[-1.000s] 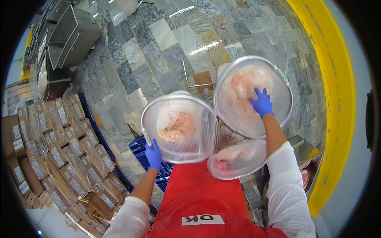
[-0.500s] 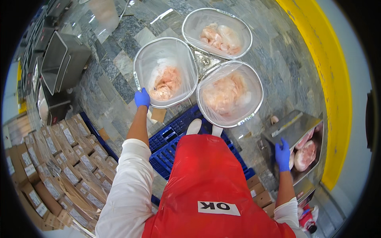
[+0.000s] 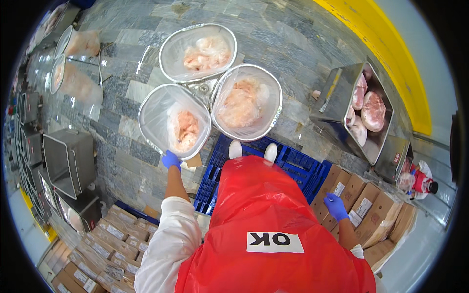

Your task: The person is cutting a large piece of raw meat on a wooden board. They use a knife to slice the meat into smaller portions and place them into a metal tray. The person is wearing blue gloves and a red apron.

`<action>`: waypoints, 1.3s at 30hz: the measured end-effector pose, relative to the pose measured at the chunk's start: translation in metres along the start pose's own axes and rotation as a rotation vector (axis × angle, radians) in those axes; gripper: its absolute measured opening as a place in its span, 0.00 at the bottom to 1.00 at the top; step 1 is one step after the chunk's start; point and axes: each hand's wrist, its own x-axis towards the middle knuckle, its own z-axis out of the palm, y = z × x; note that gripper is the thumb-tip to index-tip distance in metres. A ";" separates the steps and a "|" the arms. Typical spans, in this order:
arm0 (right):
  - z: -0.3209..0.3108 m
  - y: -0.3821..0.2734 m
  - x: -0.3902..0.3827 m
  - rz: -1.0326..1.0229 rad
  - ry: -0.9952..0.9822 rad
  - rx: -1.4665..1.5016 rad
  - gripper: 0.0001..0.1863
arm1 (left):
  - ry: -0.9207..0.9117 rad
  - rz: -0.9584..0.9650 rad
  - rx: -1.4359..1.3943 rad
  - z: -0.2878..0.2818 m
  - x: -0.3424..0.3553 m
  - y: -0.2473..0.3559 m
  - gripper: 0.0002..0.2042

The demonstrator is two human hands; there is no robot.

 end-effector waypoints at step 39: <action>0.226 0.482 -0.266 0.478 0.961 0.950 0.24 | -1.663 1.353 1.413 0.248 -0.708 -0.237 0.17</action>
